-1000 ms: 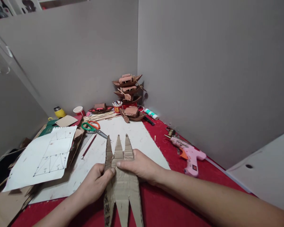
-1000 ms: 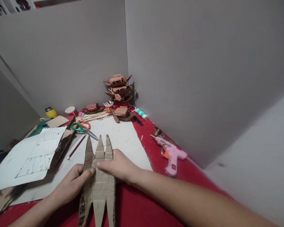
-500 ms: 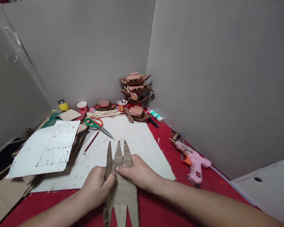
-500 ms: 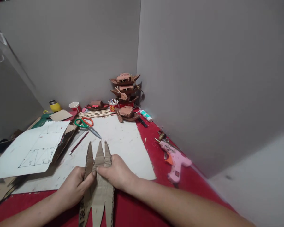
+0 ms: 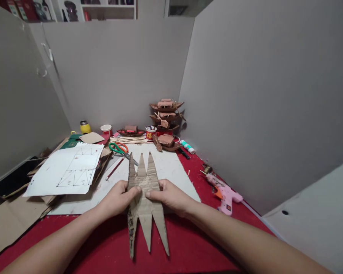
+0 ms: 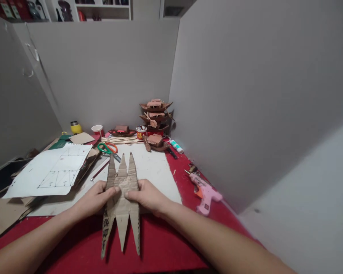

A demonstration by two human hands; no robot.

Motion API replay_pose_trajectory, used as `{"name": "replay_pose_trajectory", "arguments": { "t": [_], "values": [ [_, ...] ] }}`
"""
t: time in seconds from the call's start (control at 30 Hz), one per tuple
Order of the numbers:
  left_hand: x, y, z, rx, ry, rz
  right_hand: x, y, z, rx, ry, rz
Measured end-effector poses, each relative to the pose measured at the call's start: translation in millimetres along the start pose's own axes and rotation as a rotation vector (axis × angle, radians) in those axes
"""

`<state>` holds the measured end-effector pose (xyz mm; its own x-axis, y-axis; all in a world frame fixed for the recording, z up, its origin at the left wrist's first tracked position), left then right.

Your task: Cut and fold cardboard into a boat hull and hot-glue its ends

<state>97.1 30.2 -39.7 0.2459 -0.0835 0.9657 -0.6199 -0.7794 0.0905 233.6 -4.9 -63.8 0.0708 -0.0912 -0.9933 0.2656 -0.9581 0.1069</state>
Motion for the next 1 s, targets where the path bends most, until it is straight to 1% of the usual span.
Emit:
{"name": "replay_pose_trajectory", "arguments": {
  "t": [0.07,0.17,0.3,0.4,0.53,0.6,0.67,0.8,0.83,1.0],
  "values": [
    [-2,-1,1.8,-0.049,0.024,-0.012,2,-2,-2,0.017,0.006,0.001],
    [-3,0,6.1,-0.092,0.048,-0.026,3,-2,-3,0.000,0.022,0.007],
    [-2,2,10.8,-0.102,0.046,-0.022,2,0,-1,-0.006,0.027,-0.015],
    [-6,0,13.5,-0.063,-0.007,-0.025,5,-3,0,0.033,0.060,-0.022],
    [-16,-6,14.1,0.087,-0.117,-0.016,10,-10,-4,0.183,0.185,-0.008],
    [-17,-8,13.4,0.137,-0.141,-0.006,10,-11,-6,0.220,0.208,0.009],
    [-14,-9,12.5,0.126,-0.123,-0.002,8,-11,-5,0.195,0.173,0.018],
    [-7,-6,8.9,0.059,0.001,-0.026,1,-6,-1,0.072,0.065,0.000],
    [-6,-4,8.3,0.047,0.023,-0.029,0,-5,-1,0.057,0.051,-0.003],
    [-3,0,11.2,-0.017,0.018,0.009,-1,-2,-3,0.080,0.024,0.003]
  ]
}}
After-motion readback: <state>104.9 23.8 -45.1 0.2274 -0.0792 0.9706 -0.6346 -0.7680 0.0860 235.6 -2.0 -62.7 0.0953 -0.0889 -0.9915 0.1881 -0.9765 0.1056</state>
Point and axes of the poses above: each hand's wrist, its own y-axis away from the middle knuckle, its own z-axis out of the palm, x = y × z, the point moved 5 cm from there along -y, towards the middle knuckle, and after that the axes turned 15 degrees about y, right-handed, at the moved point
